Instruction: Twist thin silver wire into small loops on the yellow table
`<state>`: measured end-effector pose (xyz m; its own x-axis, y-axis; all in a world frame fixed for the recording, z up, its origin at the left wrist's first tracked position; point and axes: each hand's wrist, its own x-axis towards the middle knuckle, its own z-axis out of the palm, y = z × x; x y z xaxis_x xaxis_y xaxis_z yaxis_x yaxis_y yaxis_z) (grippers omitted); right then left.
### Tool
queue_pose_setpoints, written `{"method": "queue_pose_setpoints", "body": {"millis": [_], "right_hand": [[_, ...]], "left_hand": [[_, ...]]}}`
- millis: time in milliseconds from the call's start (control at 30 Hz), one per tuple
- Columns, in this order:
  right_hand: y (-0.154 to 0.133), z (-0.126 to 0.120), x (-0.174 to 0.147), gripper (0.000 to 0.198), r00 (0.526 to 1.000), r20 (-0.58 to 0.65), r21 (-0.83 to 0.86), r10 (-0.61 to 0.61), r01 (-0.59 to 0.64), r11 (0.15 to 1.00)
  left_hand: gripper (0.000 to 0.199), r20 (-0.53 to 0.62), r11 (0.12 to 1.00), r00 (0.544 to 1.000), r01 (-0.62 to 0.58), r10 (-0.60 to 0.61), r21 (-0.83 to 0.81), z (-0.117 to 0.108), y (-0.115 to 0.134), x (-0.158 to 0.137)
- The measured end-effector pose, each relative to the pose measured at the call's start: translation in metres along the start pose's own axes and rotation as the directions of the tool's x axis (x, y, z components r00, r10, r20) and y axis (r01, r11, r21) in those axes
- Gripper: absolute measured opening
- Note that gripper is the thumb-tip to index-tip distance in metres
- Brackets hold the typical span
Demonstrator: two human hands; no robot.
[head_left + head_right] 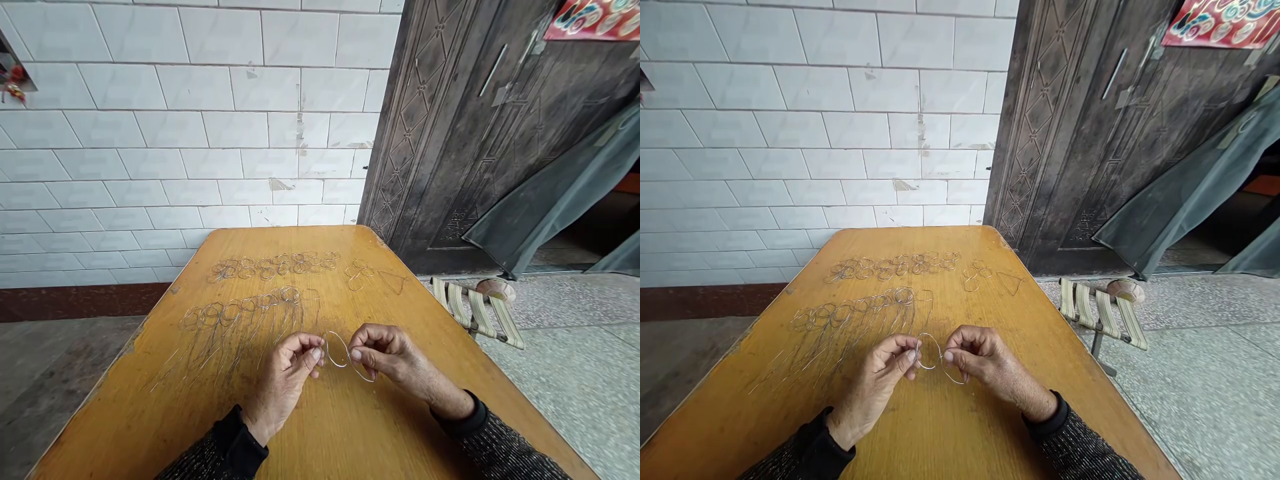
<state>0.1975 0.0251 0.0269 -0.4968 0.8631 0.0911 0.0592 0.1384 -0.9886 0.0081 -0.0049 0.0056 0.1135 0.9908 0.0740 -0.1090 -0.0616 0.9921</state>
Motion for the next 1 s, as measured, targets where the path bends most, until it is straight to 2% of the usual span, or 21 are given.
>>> {"method": "queue_pose_setpoints", "body": {"millis": [233, 367, 600, 767, 1000], "right_hand": [[0.0037, -0.0043, 0.0026, 0.034, 0.995, -0.042, -0.037, 0.086, -0.087, 0.995], [0.0058, -0.0048, 0.0034, 0.034, 0.995, -0.047, -0.051, 0.093, -0.095, 0.994], [0.0025, 0.0018, 0.0023, 0.035, 0.992, -0.029, -0.02, 0.123, -0.123, 0.992], [0.0048, 0.0012, 0.0033, 0.034, 0.988, -0.052, -0.044, 0.148, -0.151, 0.988], [0.0065, 0.0017, 0.0038, 0.032, 0.985, -0.087, -0.054, 0.146, -0.151, 0.987]], "left_hand": [[0.019, -0.091, 0.974, 0.987, -0.114, 0.134, 0.197, -0.0047, 0.0039, -0.0017], [0.018, -0.073, 0.972, 0.986, -0.133, 0.15, 0.195, -0.0042, 0.0054, -0.0019], [0.018, -0.047, 0.984, 0.993, -0.098, 0.106, 0.146, -0.0017, 0.0044, -0.0019], [0.017, -0.083, 0.966, 0.981, -0.157, 0.177, 0.206, -0.0035, 0.0008, -0.0013], [0.017, -0.02, 0.918, 0.965, -0.242, 0.261, 0.315, -0.0044, -0.0019, -0.001]]}}
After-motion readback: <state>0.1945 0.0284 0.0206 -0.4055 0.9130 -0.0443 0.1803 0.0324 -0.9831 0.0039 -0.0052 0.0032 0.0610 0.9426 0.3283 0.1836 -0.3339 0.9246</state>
